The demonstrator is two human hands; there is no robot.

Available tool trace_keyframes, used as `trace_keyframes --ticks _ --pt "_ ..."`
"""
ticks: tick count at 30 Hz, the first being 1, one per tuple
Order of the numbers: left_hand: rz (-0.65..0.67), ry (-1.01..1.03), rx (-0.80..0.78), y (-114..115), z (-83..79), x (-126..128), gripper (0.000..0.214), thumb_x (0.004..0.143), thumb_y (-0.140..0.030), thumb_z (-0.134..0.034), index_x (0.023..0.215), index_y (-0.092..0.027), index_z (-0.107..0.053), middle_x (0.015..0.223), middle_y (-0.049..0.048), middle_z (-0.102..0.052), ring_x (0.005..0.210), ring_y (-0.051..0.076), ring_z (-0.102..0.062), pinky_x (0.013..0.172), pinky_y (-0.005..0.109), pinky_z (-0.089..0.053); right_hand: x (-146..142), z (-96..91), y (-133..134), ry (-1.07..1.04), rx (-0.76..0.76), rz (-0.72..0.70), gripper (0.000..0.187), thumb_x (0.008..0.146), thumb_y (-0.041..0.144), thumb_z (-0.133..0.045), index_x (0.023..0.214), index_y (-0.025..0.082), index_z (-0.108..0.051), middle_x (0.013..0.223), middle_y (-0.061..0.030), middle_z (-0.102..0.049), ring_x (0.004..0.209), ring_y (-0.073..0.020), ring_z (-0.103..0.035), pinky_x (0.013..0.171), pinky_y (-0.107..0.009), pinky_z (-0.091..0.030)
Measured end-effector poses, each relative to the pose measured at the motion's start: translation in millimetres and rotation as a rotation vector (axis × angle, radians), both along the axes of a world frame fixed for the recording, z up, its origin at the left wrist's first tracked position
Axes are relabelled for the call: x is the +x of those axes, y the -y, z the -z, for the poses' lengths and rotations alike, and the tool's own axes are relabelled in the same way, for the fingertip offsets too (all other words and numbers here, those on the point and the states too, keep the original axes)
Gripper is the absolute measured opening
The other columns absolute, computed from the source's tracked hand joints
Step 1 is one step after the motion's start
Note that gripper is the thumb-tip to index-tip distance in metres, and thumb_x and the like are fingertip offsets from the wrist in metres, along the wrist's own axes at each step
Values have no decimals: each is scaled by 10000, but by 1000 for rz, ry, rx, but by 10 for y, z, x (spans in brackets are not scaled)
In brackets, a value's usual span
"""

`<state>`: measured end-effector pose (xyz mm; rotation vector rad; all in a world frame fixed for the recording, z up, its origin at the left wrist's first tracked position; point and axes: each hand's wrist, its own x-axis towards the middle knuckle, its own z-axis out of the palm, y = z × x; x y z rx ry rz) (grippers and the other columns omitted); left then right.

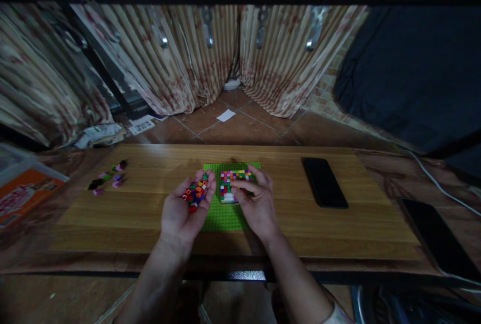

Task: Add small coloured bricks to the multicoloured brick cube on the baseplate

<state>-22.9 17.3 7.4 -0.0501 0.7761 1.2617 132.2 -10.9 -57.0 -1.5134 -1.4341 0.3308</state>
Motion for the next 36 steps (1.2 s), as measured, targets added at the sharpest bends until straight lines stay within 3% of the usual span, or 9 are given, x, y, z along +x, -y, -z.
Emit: trace_keyframes --ticks 8,24,36 --pt "0 23 -11 1 1 -2 202 852 -133 -488 815 -69 -677 894 161 -712 946 228 -691 818 322 -576 78 -34 10 -97 -18 13 185 851 390 -635 982 324 -748 1306 -53 -583 1231 -256 -502 1045 -551 -354" --pt "10 36 0 0 24 -3 198 850 -144 -501 781 -66 -670 863 155 -708 912 232 -697 792 309 -578 -31 -15 -69 -243 -66 34 192 775 359 -703 928 254 -753 1189 -74 -627 1148 -230 -573 1006 -452 -420" --pt "28 53 -23 36 52 106 208 858 -119 -489 787 -68 -677 890 145 -714 867 190 -704 810 283 -573 -55 -53 -74 -219 -56 43 177 754 325 -719 908 251 -762 1143 -73 -643 1140 -228 -580 1003 -427 -430"
